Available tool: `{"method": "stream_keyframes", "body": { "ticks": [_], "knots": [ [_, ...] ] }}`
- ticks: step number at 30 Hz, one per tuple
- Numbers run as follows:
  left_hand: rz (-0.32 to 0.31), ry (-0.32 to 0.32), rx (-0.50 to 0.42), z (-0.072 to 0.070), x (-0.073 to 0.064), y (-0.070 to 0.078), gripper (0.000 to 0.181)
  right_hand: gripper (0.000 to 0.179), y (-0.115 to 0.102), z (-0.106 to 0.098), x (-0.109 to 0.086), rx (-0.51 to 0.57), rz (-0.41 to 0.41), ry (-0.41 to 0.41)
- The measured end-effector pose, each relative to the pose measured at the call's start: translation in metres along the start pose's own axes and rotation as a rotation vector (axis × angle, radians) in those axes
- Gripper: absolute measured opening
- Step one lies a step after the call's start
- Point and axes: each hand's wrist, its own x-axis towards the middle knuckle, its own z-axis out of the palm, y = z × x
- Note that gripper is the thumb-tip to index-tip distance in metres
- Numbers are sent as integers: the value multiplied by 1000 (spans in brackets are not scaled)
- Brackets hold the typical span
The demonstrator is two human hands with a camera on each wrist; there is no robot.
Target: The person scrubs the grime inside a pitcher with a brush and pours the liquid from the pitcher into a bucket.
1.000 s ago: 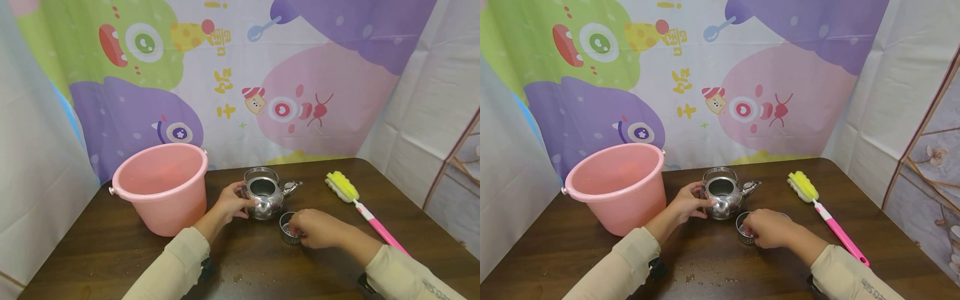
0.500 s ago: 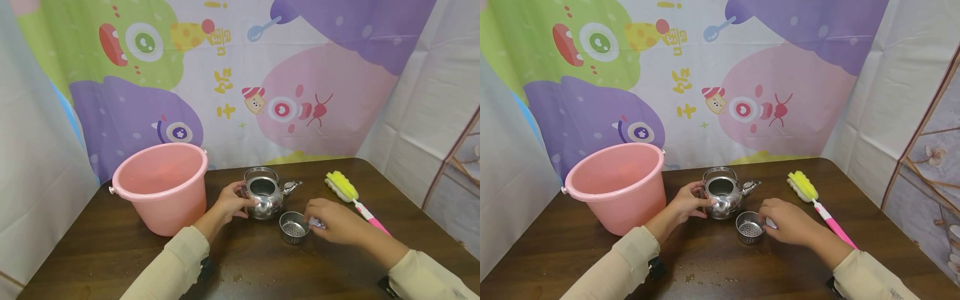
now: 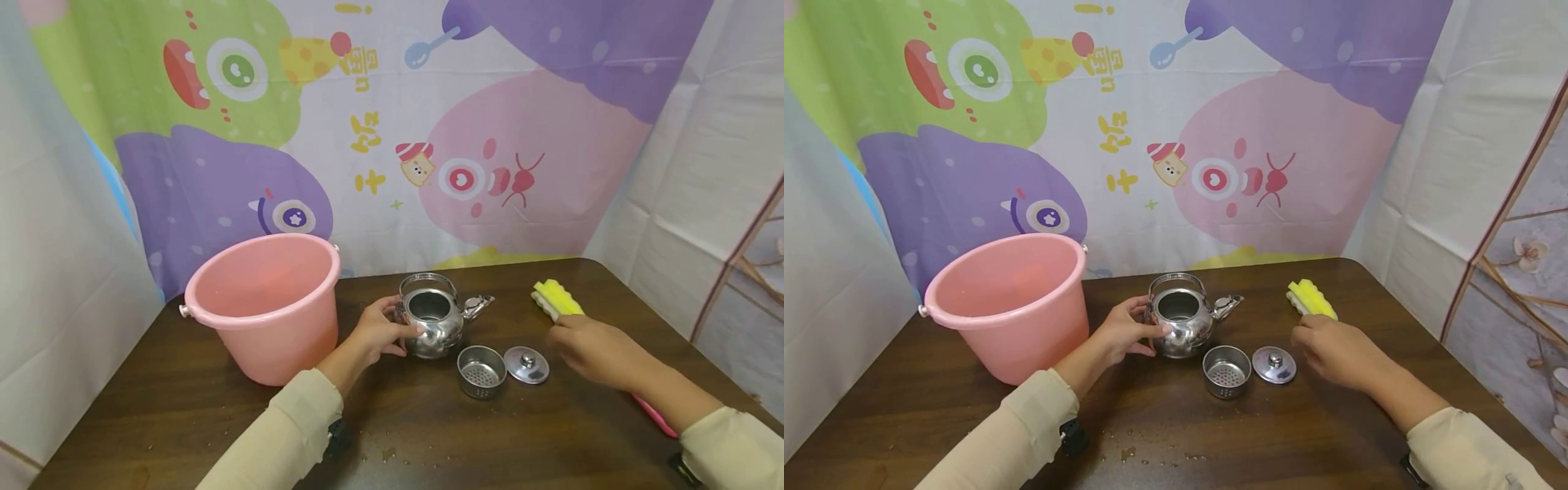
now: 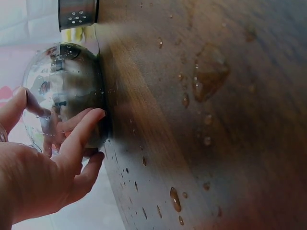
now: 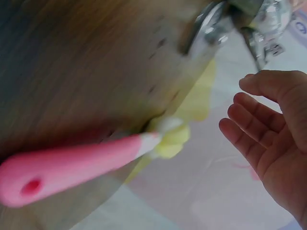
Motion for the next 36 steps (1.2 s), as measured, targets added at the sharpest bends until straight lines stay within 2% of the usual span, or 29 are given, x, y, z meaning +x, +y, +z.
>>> {"method": "stream_keyframes", "body": {
  "ticks": [9, 14, 18, 23, 27, 32, 36],
  "knots": [
    [-1, 0, -3, 0, 1, 0, 79, 36, 30, 4, -27, -17, 107, -172],
    [-4, 0, -4, 0, 1, -1, 79, 43, 42, 8, -38, -29, 138, -219],
    [-1, 2, -7, 0, 1, -1, 79, 50, 49, 9, -44, -35, 128, -241],
    [1, 2, -7, 0, 1, -1, 79, 48, 56, 9, -49, -49, 85, -265],
    [5, 1, -7, 0, 1, -1, 79, 42, 60, 10, -51, -83, 16, -255],
    [2, 3, -6, 0, 2, -1, 79, 49, 59, 14, -48, -136, -78, -198],
    [-2, 5, -5, 0, 1, -1, 78, 41, 55, 20, -42, -195, -185, -99]
  ]
}}
